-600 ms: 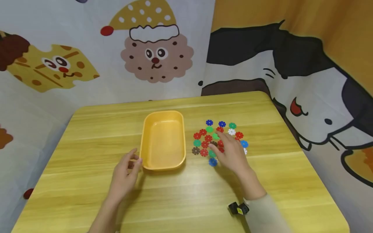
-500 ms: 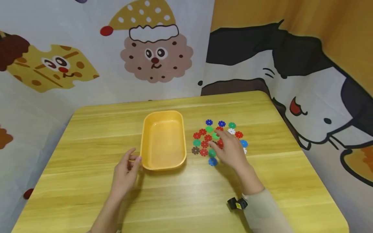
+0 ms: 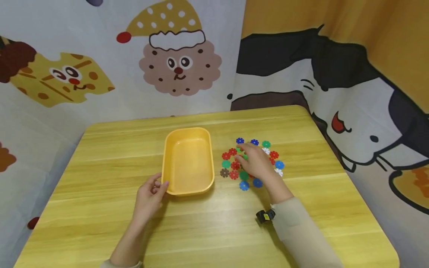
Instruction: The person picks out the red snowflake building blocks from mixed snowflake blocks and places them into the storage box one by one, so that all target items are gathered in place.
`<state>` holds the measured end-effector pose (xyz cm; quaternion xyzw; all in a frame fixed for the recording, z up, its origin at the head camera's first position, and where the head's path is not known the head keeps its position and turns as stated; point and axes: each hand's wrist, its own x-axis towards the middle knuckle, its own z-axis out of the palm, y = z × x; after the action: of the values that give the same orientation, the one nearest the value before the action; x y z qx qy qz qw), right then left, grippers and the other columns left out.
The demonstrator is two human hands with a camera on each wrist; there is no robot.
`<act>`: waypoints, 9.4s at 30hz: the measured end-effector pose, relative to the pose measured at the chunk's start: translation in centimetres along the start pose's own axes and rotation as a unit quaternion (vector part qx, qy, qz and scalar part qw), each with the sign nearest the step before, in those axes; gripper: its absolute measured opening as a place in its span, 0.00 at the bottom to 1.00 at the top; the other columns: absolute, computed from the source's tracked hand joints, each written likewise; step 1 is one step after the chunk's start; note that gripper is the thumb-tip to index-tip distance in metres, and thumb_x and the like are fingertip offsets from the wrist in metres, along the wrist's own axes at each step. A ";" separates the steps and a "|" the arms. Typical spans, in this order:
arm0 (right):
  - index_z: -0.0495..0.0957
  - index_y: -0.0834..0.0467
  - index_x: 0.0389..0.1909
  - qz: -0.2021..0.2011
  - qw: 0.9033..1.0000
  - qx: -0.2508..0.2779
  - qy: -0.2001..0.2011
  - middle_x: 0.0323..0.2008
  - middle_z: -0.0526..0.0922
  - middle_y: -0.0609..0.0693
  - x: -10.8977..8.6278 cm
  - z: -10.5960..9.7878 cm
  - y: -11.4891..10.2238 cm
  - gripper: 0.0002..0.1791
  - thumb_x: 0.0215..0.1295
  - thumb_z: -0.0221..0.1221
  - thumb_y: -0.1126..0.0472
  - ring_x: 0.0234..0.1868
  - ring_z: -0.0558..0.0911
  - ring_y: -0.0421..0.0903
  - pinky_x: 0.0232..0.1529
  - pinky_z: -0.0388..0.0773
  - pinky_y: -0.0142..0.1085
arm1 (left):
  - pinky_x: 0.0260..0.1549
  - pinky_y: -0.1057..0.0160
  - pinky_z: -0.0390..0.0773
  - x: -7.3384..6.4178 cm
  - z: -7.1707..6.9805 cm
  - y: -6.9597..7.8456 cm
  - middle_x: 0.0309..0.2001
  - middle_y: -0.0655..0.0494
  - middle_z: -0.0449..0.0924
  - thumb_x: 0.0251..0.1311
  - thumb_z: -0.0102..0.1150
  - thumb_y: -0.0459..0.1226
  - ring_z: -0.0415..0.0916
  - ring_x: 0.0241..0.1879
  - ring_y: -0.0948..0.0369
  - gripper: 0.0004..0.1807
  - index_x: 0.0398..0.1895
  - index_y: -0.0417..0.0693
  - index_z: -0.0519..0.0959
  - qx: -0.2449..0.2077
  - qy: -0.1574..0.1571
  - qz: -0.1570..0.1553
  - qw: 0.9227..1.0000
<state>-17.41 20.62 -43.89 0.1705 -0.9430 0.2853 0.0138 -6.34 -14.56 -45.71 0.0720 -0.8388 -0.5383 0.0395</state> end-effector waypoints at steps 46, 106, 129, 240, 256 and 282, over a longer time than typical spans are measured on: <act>0.73 0.60 0.50 0.104 0.987 -0.002 -0.119 0.50 0.77 0.60 5.0 1.6 1.2 0.17 0.68 0.66 0.57 0.48 0.78 0.58 0.52 0.78 0.53 | 0.28 0.70 0.75 0.2 0.1 -0.4 0.35 0.50 0.77 0.69 0.63 0.38 0.72 0.30 0.61 0.28 0.68 0.35 0.70 -0.015 -0.015 -0.001 1.000; 0.82 0.65 0.54 -0.088 0.993 0.071 0.037 0.32 0.80 0.49 7.8 3.1 -5.5 0.25 0.66 0.68 0.49 0.21 0.70 0.43 0.22 0.70 0.34 | 0.25 0.72 0.76 0.1 0.5 -0.3 0.32 0.50 0.77 0.67 0.66 0.35 0.73 0.27 0.63 0.26 0.65 0.35 0.73 -0.055 -0.016 -0.004 0.998; 0.82 0.66 0.52 -0.165 0.985 0.049 0.005 0.34 0.84 0.54 10.1 5.8 -9.0 0.23 0.65 0.69 0.52 0.31 0.80 0.47 0.34 0.79 0.36 | 0.27 0.72 0.76 0.3 0.5 -0.6 0.33 0.50 0.77 0.67 0.66 0.36 0.73 0.29 0.62 0.28 0.66 0.35 0.72 -0.059 -0.019 -0.008 0.998; 0.79 0.65 0.51 0.063 0.991 0.023 -0.112 0.44 0.79 0.58 6.0 3.2 0.8 0.25 0.63 0.70 0.50 0.46 0.78 0.55 0.51 0.80 0.49 | 0.26 0.72 0.76 -0.1 0.8 -0.7 0.32 0.48 0.76 0.68 0.65 0.36 0.73 0.28 0.62 0.24 0.64 0.39 0.75 -0.073 -0.021 0.000 0.997; 0.76 0.60 0.56 0.022 0.990 0.063 -0.127 0.42 0.84 0.57 6.1 3.6 1.2 0.23 0.64 0.70 0.57 0.40 0.83 0.52 0.46 0.83 0.46 | 0.28 0.72 0.77 -0.1 0.5 -0.4 0.33 0.49 0.77 0.68 0.65 0.38 0.74 0.30 0.62 0.26 0.66 0.39 0.73 -0.090 -0.027 -0.010 0.996; 0.78 0.64 0.58 -0.036 0.992 0.121 0.020 0.42 0.81 0.54 7.0 3.4 -1.7 0.26 0.67 0.67 0.52 0.31 0.76 0.47 0.29 0.78 0.38 | 0.28 0.68 0.81 0.1 0.6 -0.6 0.32 0.48 0.78 0.67 0.65 0.35 0.78 0.31 0.57 0.25 0.65 0.38 0.74 -0.100 -0.029 -0.012 0.994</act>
<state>-23.22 15.23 -44.90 0.1993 -0.8944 0.3998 0.0218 -6.46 -14.30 -46.53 0.0616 -0.7804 -0.6221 0.0156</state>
